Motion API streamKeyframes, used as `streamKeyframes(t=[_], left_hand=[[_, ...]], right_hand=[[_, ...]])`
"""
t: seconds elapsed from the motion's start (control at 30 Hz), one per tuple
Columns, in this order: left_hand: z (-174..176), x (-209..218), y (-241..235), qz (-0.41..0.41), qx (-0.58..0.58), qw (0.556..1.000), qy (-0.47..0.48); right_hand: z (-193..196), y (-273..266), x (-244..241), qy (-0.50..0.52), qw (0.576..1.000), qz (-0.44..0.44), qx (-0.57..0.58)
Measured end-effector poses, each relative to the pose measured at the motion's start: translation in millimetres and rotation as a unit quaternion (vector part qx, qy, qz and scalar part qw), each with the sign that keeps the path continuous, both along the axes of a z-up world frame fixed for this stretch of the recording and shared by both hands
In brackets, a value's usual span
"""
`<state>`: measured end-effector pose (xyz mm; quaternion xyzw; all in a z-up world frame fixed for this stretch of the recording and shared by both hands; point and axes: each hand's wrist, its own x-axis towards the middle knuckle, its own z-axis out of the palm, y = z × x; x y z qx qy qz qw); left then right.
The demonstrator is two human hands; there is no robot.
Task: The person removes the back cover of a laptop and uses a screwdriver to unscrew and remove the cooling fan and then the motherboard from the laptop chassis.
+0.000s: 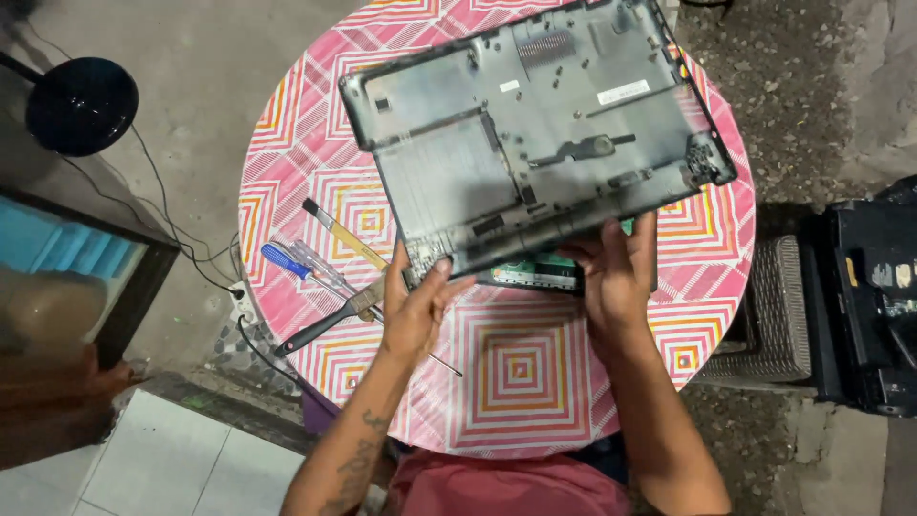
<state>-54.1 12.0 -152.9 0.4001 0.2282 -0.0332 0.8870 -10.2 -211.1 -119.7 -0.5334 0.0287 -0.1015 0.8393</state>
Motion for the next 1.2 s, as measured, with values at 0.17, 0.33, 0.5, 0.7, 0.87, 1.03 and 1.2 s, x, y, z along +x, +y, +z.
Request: streamKeyframes(t=[0.17,0.33,0.5,0.7,0.87,1.03,1.2], left_hand=[[41.7,97.7,43.0,0.064,-0.058,0.988,-0.130],[43.5,180.0,81.6,0.032,-0.033,0.985,-0.166],[10.5,238.0,107.4,0.033,-0.010,0.995,-0.094],[11.3,241.8,110.5,0.008,0.017,0.999,-0.048],[20.8,238.5,113.2,0.001,0.093,0.996,-0.005],[-48.0,266.0,145.7,0.099,0.562,0.820,0.040],[-69.9,257.8,145.5,0.099,0.654,0.748,-0.057]], right_hand=[[15.8,-7.6,-11.8,0.015,0.926,0.070,-0.371],[-3.7,-2.4,-35.5,-0.128,0.783,0.045,-0.608],[-21.9,-10.6,-32.3,-0.082,0.717,0.091,-0.687],[-31.3,-11.2,-32.9,-0.116,0.703,0.076,-0.697],[-27.4,-11.0,-32.6,-0.099,0.701,0.092,-0.700],[-31.3,-12.2,-31.2,-0.108,0.703,0.095,-0.697],[-26.7,-11.8,-31.3,-0.092,0.706,0.109,-0.694]])
